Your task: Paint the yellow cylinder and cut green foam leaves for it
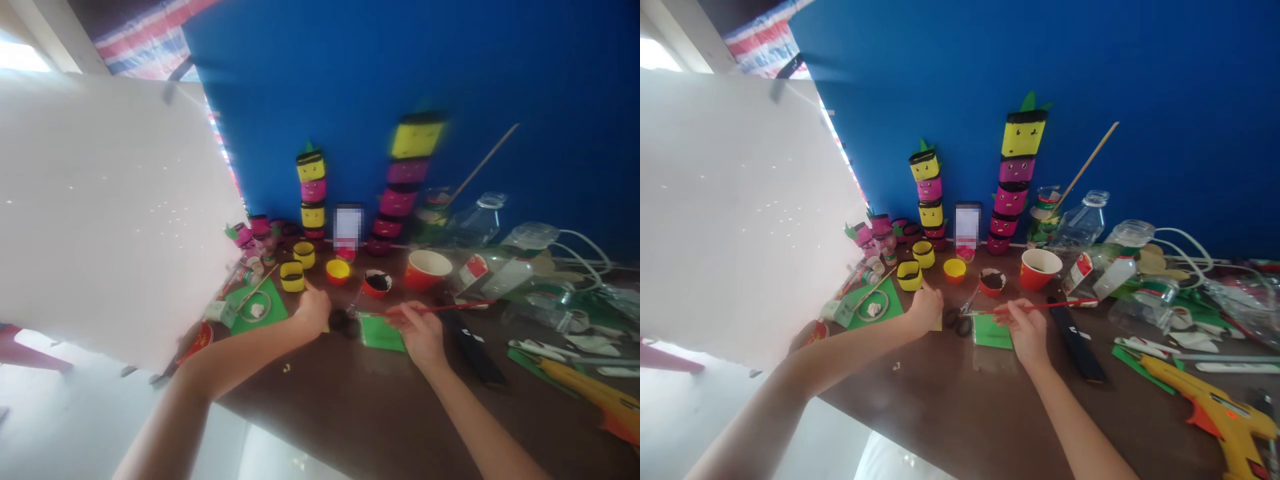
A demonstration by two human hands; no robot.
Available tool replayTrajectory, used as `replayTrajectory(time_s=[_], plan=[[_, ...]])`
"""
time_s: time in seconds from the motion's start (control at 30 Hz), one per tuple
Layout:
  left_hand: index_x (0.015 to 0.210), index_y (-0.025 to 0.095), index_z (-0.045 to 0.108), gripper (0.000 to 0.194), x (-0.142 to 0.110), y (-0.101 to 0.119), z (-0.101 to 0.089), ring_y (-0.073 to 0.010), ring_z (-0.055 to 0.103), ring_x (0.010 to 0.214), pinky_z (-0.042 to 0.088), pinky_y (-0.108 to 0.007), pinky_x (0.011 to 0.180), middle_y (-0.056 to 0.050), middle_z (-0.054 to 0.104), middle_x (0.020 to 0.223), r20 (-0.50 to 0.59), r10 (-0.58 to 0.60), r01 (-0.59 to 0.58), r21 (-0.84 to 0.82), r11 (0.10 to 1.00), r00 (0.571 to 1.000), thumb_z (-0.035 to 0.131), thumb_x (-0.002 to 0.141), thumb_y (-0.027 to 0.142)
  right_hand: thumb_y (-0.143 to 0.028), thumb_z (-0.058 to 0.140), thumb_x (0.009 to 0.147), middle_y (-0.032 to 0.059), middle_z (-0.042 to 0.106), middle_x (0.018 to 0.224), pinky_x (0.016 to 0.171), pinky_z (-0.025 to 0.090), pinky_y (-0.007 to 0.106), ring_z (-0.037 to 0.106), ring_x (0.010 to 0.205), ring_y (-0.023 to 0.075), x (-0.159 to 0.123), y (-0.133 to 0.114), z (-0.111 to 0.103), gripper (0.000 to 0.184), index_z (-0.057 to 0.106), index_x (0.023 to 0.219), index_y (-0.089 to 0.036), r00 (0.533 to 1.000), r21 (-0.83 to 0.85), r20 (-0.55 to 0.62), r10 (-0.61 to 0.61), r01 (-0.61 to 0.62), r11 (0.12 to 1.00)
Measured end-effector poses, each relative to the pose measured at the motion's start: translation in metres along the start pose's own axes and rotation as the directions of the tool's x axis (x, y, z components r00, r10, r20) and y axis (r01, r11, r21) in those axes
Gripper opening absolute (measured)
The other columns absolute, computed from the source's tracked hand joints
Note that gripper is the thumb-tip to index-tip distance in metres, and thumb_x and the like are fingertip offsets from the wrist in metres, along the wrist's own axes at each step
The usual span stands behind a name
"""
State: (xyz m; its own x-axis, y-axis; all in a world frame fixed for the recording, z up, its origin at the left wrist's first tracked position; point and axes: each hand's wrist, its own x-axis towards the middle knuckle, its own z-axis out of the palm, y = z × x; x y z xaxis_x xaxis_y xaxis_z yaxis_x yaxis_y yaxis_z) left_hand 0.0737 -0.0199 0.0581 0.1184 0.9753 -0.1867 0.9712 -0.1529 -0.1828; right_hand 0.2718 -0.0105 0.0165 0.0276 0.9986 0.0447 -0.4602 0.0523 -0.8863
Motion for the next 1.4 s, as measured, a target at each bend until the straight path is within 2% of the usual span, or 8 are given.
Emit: replayTrajectory(time_s=[0.13, 0.33, 0.5, 0.73, 0.9, 1.07, 1.27, 1.4], plan=[[0.101, 0.010, 0.067, 0.027, -0.015, -0.003, 0.006, -0.0382, 0.061, 0.100, 0.046, -0.052, 0.083, -0.022, 0.066, 0.093, 0.022, -0.018, 0.019, -0.052, 0.998, 1.000, 0.063, 0.075, 0.018, -0.036, 0.078, 0.059, 0.0013, 0.068, 0.056, 0.041, 0.049, 0.023, 0.061, 0.042, 0.0136, 0.000, 0.001, 0.001, 0.027, 0.057, 0.059, -0.019, 1.000, 0.016, 0.000, 0.007, -0.007, 1.000], [0.095, 0.010, 0.062, 0.016, -0.029, -0.014, 0.001, -0.0275, 0.064, 0.087, 0.046, -0.036, 0.075, -0.017, 0.066, 0.084, -0.080, -0.056, 0.030, -0.292, 0.956, 0.995, 0.054, 0.082, 0.016, -0.035, 0.079, 0.057, 0.0014, 0.068, 0.057, 0.041, 0.048, 0.022, 0.061, 0.043, 0.0131, -0.001, 0.000, 0.001, 0.027, 0.058, 0.058, -0.019, 1.000, 0.043, -0.009, 0.023, -0.022, 0.999], [0.087, 0.016, 0.061, 0.026, -0.029, -0.045, -0.004, -0.0216, 0.061, 0.074, 0.042, -0.030, 0.065, -0.008, 0.064, 0.074, -0.187, -0.170, 0.032, -0.576, 0.817, 0.968, 0.044, 0.089, 0.035, -0.035, 0.080, 0.056, -0.0001, 0.068, 0.056, 0.042, 0.048, 0.020, 0.062, 0.044, 0.0125, 0.000, -0.001, -0.002, 0.028, 0.057, 0.059, -0.019, 0.999, 0.074, -0.026, 0.039, -0.037, 0.997], [0.059, 0.012, 0.058, 0.049, -0.018, -0.057, 0.035, -0.0109, 0.044, 0.052, 0.028, -0.023, 0.050, 0.000, 0.049, 0.051, -0.182, -0.347, -0.051, -0.934, 0.353, 0.920, 0.049, 0.079, 0.056, -0.036, 0.081, 0.055, -0.0007, 0.068, 0.057, 0.043, 0.049, 0.019, 0.063, 0.046, 0.0124, 0.000, 0.000, -0.001, 0.028, 0.058, 0.059, -0.020, 0.998, 0.097, -0.029, 0.055, -0.052, 0.994], [0.087, 0.009, 0.066, 0.056, -0.019, -0.049, 0.049, -0.0131, 0.054, 0.057, 0.039, -0.024, 0.056, -0.005, 0.062, 0.066, -0.152, -0.209, -0.166, -0.985, -0.050, 0.966, 0.051, 0.076, 0.062, -0.032, 0.081, 0.055, -0.0001, 0.068, 0.056, 0.045, 0.050, 0.019, 0.063, 0.047, 0.0122, 0.001, -0.002, -0.002, 0.026, 0.059, 0.058, -0.019, 0.997, 0.132, -0.035, 0.065, -0.060, 0.989], [0.095, 0.010, 0.066, 0.055, -0.024, -0.049, 0.053, -0.0145, 0.058, 0.061, 0.043, -0.026, 0.062, -0.007, 0.066, 0.073, -0.121, -0.090, -0.143, -0.943, -0.299, 0.989, 0.069, 0.064, 0.055, -0.028, 0.082, 0.053, -0.0003, 0.069, 0.058, 0.051, 0.053, 0.021, 0.064, 0.051, 0.0124, 0.003, -0.004, -0.003, 0.026, 0.058, 0.059, -0.020, 0.994, 0.201, -0.061, 0.095, -0.080, 0.976], [0.070, 0.009, 0.065, 0.043, -0.027, -0.042, 0.060, -0.0069, 0.046, 0.050, 0.034, -0.020, 0.052, 0.000, 0.057, 0.057, -0.066, -0.098, -0.094, -0.945, -0.313, 0.993, 0.072, 0.064, 0.050, -0.024, 0.083, 0.052, -0.0035, 0.066, 0.056, 0.050, 0.053, 0.019, 0.064, 0.053, 0.0107, 0.002, -0.004, 0.000, 0.027, 0.057, 0.060, -0.020, 0.985, 0.258, -0.107, 0.133, -0.101, 0.961], [0.081, 0.011, 0.068, 0.038, -0.026, -0.040, 0.064, -0.0075, 0.047, 0.053, 0.035, -0.020, 0.053, 0.000, 0.059, 0.062, -0.095, -0.096, -0.120, -0.943, -0.311, 0.991, 0.067, 0.071, 0.047, -0.021, 0.081, 0.056, -0.0051, 0.065, 0.058, 0.047, 0.052, 0.018, 0.064, 0.053, 0.0103, 0.003, -0.003, 0.001, 0.026, 0.056, 0.062, -0.020, 0.977, 0.280, -0.146, 0.156, -0.110, 0.954]])
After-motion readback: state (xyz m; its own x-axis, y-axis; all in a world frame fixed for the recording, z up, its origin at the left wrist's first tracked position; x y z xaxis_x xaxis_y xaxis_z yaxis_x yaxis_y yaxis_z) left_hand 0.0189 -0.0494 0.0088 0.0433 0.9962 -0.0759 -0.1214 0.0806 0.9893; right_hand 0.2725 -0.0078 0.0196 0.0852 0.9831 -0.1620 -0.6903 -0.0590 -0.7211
